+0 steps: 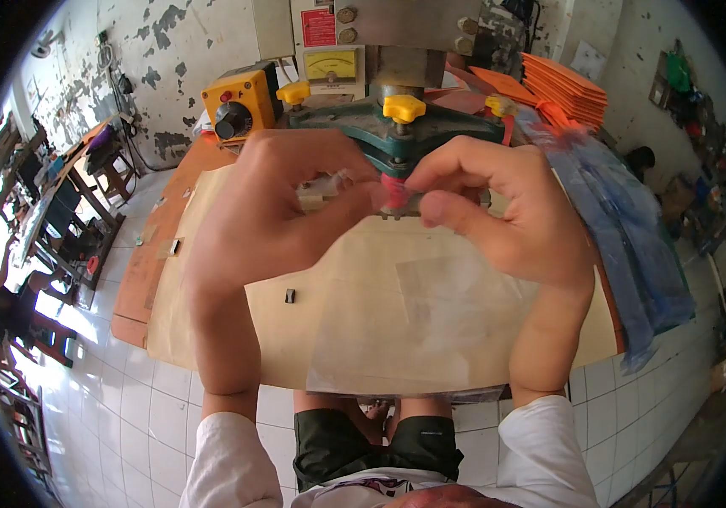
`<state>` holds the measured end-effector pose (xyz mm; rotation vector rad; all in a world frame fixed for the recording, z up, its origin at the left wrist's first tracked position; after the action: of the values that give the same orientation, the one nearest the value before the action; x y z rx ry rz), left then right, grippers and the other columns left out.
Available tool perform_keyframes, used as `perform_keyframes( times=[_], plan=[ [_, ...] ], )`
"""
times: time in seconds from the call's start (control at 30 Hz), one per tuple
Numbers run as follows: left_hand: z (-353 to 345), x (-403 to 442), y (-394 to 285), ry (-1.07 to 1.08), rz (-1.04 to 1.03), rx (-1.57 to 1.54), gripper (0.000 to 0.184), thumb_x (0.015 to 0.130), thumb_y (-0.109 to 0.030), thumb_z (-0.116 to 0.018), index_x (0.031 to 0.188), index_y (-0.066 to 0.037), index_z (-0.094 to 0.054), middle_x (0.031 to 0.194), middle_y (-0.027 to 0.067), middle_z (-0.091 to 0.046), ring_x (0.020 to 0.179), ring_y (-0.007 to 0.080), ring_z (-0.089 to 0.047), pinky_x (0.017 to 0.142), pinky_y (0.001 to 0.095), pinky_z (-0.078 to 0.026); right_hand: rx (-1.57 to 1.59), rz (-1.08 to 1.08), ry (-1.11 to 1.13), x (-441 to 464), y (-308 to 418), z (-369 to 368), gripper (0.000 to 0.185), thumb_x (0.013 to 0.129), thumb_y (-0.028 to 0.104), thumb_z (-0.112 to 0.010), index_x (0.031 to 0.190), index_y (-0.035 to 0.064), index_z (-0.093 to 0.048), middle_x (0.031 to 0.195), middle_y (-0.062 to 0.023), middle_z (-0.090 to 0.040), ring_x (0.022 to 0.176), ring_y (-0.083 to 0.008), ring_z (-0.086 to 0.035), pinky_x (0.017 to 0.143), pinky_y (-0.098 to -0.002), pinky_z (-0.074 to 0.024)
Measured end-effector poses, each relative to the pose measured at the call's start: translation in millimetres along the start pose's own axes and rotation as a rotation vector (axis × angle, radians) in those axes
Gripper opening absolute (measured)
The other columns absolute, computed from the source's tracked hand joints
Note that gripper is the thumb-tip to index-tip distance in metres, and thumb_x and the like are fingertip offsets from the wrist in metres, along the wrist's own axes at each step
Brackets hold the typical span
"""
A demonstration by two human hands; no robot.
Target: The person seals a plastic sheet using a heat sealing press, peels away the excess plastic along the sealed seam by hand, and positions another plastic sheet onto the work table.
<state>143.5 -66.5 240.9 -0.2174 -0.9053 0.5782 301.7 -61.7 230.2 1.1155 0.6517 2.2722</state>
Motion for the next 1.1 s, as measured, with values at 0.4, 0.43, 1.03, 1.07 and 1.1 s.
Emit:
perform_keyframes(
  times=[0.4,0.43,1.03,1.07,1.1],
  plan=[
    [-20,4,-6,0.061,-0.05,0.057,0.012,0.079,-0.005,-0.08,0.081,0.0,-0.069,0.076,0.0125,-0.068,0.069,0.0239,-0.066,0.066,0.0319,-0.05,-0.084,-0.018,-0.079,8,-3,-12,0.013,0.09,0.008,-0.062,0.085,-0.0035,-0.065,0.062,-0.0158,-0.062,0.055,-0.022,-0.063,0.055,-0.0351,-0.0481],
    [-19,4,-8,0.055,-0.055,0.042,0.012,0.079,-0.006,-0.08,0.081,0.0,-0.07,0.075,0.0125,-0.068,0.069,0.0245,-0.066,0.066,0.032,-0.05,-0.083,0.009,-0.096,8,-1,-13,0.015,0.091,0.009,-0.061,0.084,-0.003,-0.065,0.062,-0.0159,-0.061,0.054,-0.0231,-0.062,0.054,-0.0355,-0.0469],
    [-16,1,2,0.038,-0.004,-0.026,0.017,0.076,-0.004,-0.081,0.088,0.003,-0.072,0.081,0.0117,-0.07,0.073,0.0217,-0.063,0.071,0.0322,-0.049,-0.162,0.191,-0.175,12,0,-17,0.038,0.099,0.03,-0.065,0.076,0.0004,-0.06,0.054,-0.0007,-0.05,0.05,-0.0072,-0.045,0.047,-0.0245,-0.0341],
    [-15,2,2,0.039,0.005,-0.017,0.017,0.076,-0.004,-0.081,0.088,0.003,-0.072,0.081,0.0117,-0.07,0.073,0.0217,-0.063,0.071,0.0322,-0.049,-0.175,0.214,-0.188,12,1,-17,0.038,0.1,0.03,-0.063,0.075,0.0007,-0.06,0.053,-0.0007,-0.048,0.048,-0.0074,-0.044,0.045,-0.0248,-0.0327],
    [-16,3,0,0.077,0.007,-0.02,0.017,0.076,-0.005,-0.082,0.088,0.003,-0.072,0.082,0.0114,-0.07,0.076,0.0211,-0.063,0.072,0.0317,-0.048,-0.164,0.218,-0.184,13,0,-17,0.038,0.1,0.03,-0.063,0.075,0.0007,-0.06,0.053,-0.0007,-0.048,0.048,-0.0074,-0.044,0.045,-0.0248,-0.0327]
  ],
)
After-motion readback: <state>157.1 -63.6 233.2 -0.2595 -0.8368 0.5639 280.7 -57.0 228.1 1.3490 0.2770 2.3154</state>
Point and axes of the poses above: each hand's wrist, its own x-axis towards the middle knuckle, its own z-axis out of the back of the hand, y = z × x, the point moved 8 cm from there along x, towards the middle knuckle
